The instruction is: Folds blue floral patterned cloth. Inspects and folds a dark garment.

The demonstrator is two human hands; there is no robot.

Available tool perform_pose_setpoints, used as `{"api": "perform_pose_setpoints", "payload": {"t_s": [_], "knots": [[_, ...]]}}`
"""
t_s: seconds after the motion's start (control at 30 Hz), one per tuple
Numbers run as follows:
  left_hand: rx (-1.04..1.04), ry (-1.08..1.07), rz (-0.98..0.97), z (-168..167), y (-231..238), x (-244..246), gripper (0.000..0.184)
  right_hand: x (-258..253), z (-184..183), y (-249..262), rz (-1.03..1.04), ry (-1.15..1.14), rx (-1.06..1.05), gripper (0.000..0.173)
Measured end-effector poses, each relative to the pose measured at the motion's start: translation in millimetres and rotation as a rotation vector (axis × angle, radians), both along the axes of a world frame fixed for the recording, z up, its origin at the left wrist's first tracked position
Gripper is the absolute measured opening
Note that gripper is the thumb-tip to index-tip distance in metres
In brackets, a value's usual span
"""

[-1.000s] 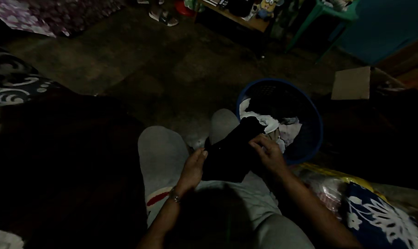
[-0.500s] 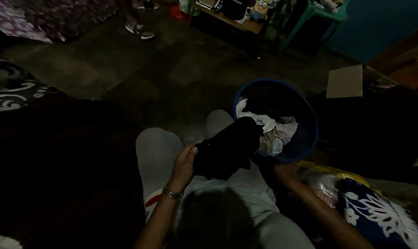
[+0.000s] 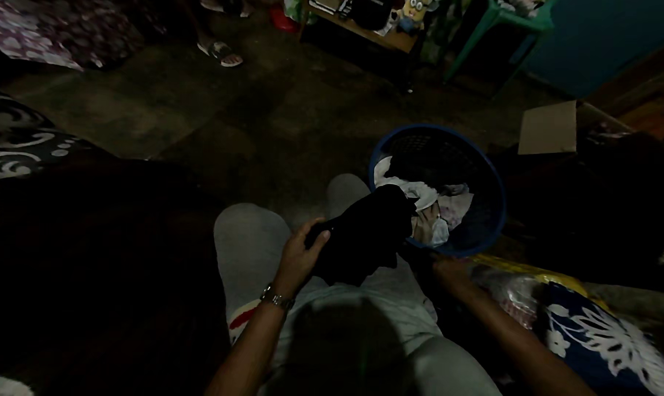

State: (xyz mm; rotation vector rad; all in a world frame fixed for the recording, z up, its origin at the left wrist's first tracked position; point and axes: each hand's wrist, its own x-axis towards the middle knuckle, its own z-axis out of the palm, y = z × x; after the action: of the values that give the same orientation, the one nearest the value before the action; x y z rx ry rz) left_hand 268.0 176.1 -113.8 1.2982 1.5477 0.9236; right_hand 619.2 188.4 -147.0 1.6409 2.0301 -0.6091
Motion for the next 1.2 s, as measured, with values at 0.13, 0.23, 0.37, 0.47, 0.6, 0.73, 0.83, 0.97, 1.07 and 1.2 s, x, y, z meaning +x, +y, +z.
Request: {"api": "perform_pose_setpoints", "payload": {"t_s": [0.13, 0.23, 0.37, 0.47, 0.6, 0.73, 0.83, 0.97, 1.07, 1.2], "knots": [[0.160, 0.051, -0.085, -9, 9, -1, 0.037, -8, 33, 18, -0.010, 0.186, 0.229, 0.029], [0.248, 0.085, -0.102, -16, 12, 0, 0.031, -27, 56, 24, -0.050, 0.449, 0.415, 0.027], [0.276, 0.092, -0.088, -18, 14, 1, 0.025, -62, 61, 33, 0.006, 0.841, 0.588, 0.028], [0.264, 0.111, -0.088, -19, 15, 3, 0.025, -99, 61, 40, 0.053, 0.996, 0.620, 0.028], [0.237, 0.101, -0.069, -19, 16, 4, 0.022, -144, 58, 49, 0.044, 1.122, 0.513, 0.027], [0.243, 0.093, -0.022, -22, 15, 4, 0.017, -162, 40, 53, 0.015, 1.112, 0.445, 0.029], [0.193, 0.207, 0.010, -22, 13, 8, 0.017, -162, 33, 50, 0.033, 1.051, 0.441, 0.030], [0.185, 0.406, -0.017, -25, 17, 15, 0.019, -165, 34, 51, 0.006, 1.012, 0.441, 0.029], [0.074, 0.470, -0.045, -18, 23, 17, 0.023, -166, 38, 55, -0.032, 0.992, 0.383, 0.029], [-0.074, 0.451, -0.017, -9, 30, 10, 0.026, -168, 38, 59, -0.052, 0.998, 0.322, 0.030]]}}
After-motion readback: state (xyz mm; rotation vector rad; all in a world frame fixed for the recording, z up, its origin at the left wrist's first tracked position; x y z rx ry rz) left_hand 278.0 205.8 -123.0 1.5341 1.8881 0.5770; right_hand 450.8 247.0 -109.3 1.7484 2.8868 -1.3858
